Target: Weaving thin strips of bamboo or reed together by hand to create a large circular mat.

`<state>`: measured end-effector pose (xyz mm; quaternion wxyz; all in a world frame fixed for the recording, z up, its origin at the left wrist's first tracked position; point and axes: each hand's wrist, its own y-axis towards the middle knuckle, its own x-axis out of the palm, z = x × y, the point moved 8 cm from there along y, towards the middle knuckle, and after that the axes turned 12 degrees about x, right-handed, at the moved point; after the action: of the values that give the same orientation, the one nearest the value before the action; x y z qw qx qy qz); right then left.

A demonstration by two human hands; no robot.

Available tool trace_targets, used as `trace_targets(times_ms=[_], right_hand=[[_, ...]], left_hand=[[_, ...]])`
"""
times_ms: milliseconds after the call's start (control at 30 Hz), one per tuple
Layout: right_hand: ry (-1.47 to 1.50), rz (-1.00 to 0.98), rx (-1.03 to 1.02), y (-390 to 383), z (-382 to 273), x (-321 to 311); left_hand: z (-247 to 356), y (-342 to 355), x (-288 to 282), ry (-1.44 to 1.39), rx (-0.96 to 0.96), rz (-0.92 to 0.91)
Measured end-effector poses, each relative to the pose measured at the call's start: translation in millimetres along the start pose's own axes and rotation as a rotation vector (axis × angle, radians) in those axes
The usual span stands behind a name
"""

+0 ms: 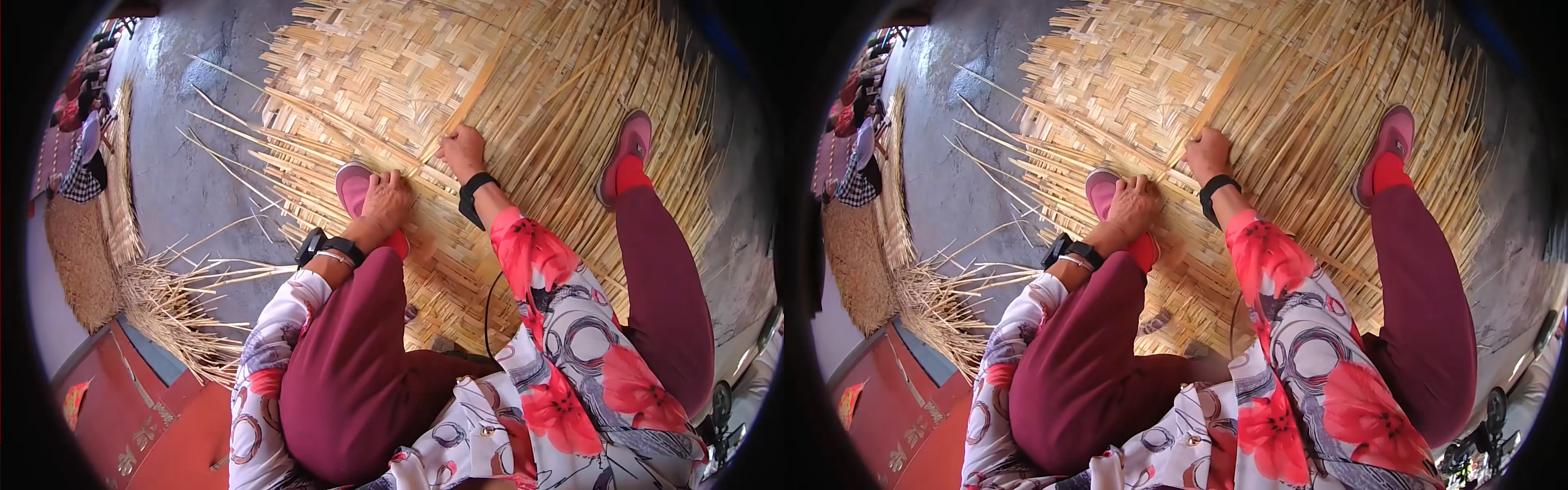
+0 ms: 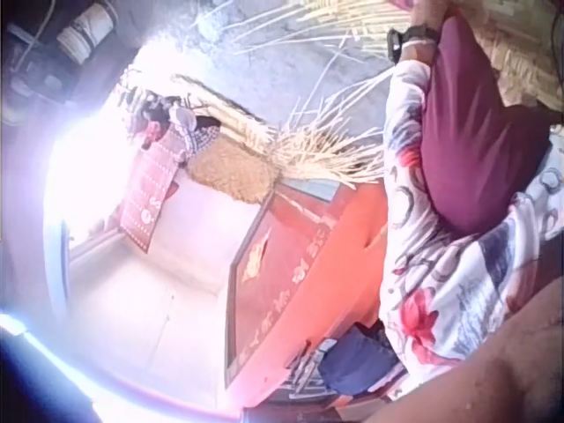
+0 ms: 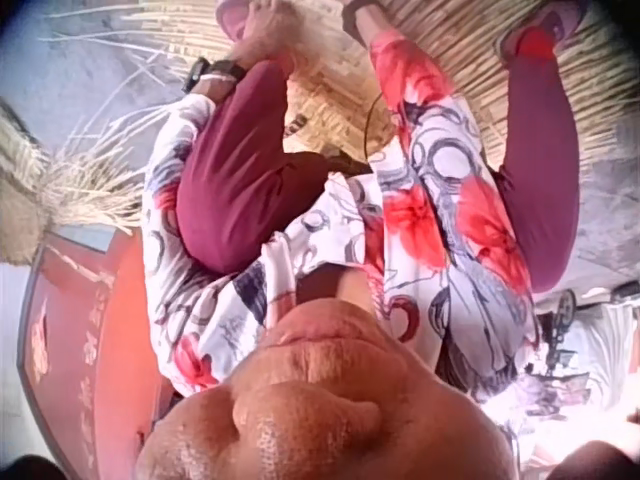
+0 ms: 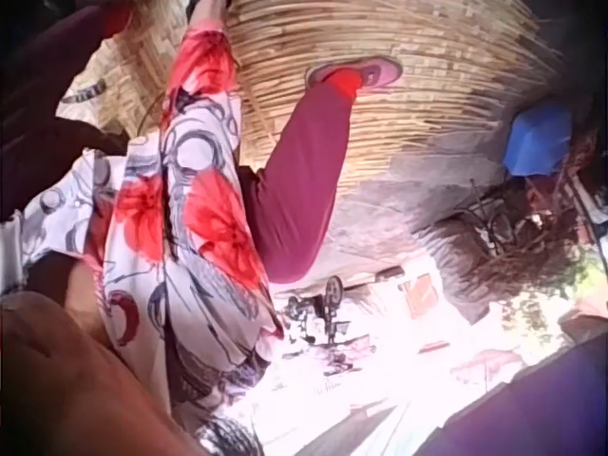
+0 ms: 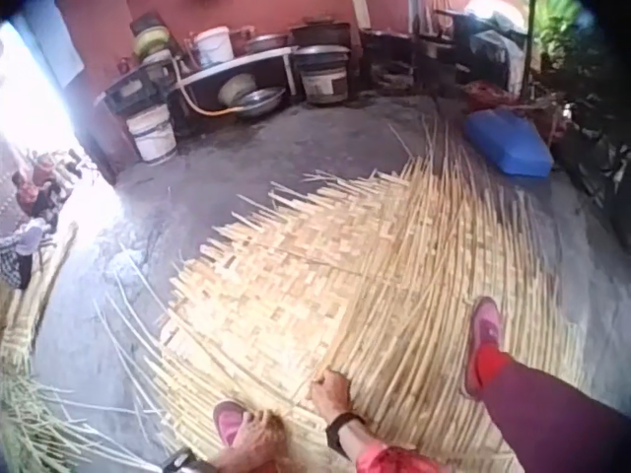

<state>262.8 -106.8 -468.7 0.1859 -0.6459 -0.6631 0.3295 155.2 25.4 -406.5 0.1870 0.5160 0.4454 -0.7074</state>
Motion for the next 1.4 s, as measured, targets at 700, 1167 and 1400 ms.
trace_targets(times_ms=[700,1167,1400], right_hand=[[-1.225,0.1,-0.653,-152.9,30.9,-2.1],[-0.846,0.192,-0.772,-209.6,-95.1,-55.8],[-0.346,0.206,-1.189,-380.3,-262.3,-171.8]], left_hand=[[-17.6,-17.4,-56.9,0.081,-0.016,0.361],[-86.8,-75.0,-159.5,-0.326,-0.385,0.719],[-50.1,-99.4,-321.6,-0.578,-0.087,0.789]])
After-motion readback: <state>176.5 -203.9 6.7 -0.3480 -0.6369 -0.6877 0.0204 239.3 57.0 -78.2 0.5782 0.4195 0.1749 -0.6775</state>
